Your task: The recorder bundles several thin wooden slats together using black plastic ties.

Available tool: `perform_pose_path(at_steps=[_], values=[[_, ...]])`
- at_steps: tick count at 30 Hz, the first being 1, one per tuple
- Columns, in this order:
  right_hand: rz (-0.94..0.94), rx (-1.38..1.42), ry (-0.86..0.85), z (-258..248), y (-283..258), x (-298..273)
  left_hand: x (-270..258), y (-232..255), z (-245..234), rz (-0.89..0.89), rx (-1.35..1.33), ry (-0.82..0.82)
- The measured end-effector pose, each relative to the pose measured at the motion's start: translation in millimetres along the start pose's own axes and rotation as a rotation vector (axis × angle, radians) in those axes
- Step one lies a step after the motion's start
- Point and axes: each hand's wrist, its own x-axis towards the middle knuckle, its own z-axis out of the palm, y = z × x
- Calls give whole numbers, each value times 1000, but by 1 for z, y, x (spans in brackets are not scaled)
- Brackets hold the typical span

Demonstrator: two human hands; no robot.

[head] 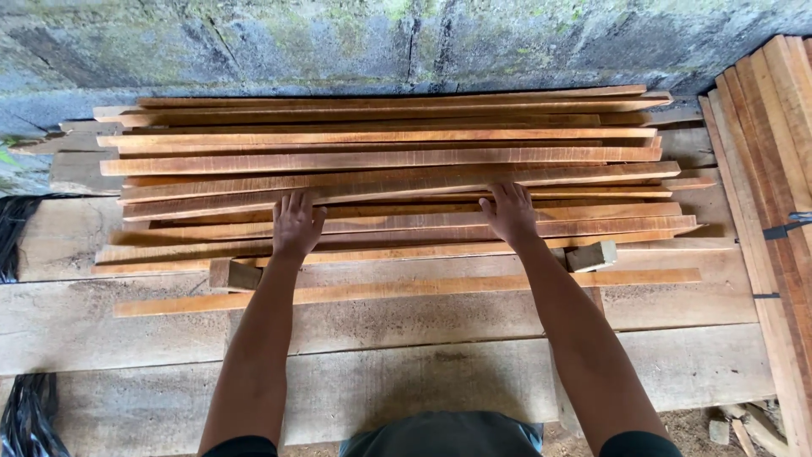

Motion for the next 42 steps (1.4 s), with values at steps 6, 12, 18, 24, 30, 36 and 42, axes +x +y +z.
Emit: perform_pose_path(at_steps=[6, 12, 18, 24, 30, 36, 42], values=[[115, -37, -310, 11, 16, 29, 24, -12, 2, 18, 46, -220], [116, -50, -326, -4, 18, 40, 18, -38, 48, 67, 148, -282], [-129, -310, -134, 32, 48, 31, 17, -51, 37, 226, 242, -263], [-156, -386, 65, -23, 27, 30, 5, -52, 26, 171, 256, -201], [-187, -322, 201, -46, 41, 12, 15, -19, -60, 227, 252, -12], [-256, -233, 292, -116, 6, -28, -25, 0, -107, 170, 165, 8], [-248, -225, 220, -108, 4, -96, -53, 5, -121, 305, 240, 228]])
